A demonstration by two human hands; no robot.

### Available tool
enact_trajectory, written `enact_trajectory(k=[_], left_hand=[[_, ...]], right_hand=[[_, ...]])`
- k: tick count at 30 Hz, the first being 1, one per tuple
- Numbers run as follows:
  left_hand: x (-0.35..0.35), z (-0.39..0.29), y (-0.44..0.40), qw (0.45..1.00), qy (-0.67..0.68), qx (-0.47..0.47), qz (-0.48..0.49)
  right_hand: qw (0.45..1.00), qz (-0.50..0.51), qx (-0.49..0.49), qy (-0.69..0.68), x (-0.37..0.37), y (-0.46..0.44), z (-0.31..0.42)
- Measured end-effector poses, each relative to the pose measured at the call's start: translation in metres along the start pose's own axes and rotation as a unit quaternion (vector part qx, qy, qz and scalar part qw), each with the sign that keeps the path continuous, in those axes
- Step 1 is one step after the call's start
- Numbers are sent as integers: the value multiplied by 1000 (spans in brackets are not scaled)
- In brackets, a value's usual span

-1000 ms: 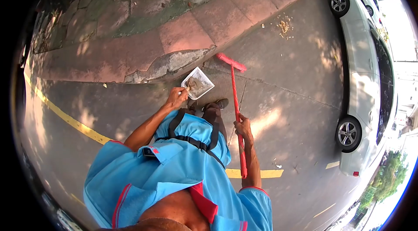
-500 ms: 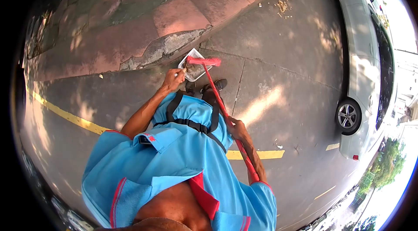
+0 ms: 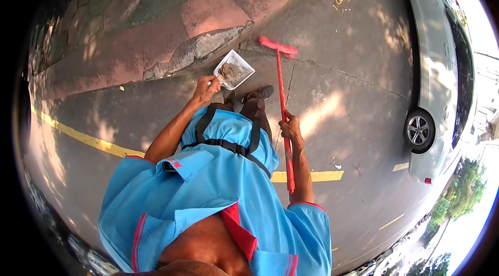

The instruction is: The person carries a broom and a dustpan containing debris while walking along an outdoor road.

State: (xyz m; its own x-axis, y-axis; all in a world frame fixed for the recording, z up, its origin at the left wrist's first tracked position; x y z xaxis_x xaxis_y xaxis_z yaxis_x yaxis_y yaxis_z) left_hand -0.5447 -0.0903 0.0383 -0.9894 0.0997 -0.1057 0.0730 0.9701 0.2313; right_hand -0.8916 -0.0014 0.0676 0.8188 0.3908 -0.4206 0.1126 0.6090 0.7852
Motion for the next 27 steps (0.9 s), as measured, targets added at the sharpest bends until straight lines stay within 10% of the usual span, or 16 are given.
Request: enact_trajectory(k=[15,27], left_hand=[[-3,-7,-1,999,2,-28,-18],[0,-11,-2,999,4,-31,-8]], right_hand=[[995,51,69,-45,1,97,5],[999,-30,-19,-40,1,-42,31]])
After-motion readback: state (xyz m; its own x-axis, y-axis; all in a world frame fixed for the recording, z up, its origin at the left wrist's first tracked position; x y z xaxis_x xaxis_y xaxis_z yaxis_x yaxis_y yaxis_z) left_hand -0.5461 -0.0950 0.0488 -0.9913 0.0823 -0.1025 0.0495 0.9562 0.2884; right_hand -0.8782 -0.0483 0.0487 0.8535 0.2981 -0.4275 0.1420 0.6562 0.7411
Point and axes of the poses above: each hand's wrist, its own y-axis away from the middle knuckle, its own x-axis out of the palm, z = x × y, the point moved 4 cm from there along -y, towards the middle knuckle, and after that the axes turned 9 degrees about y, right-handed, at the moved point
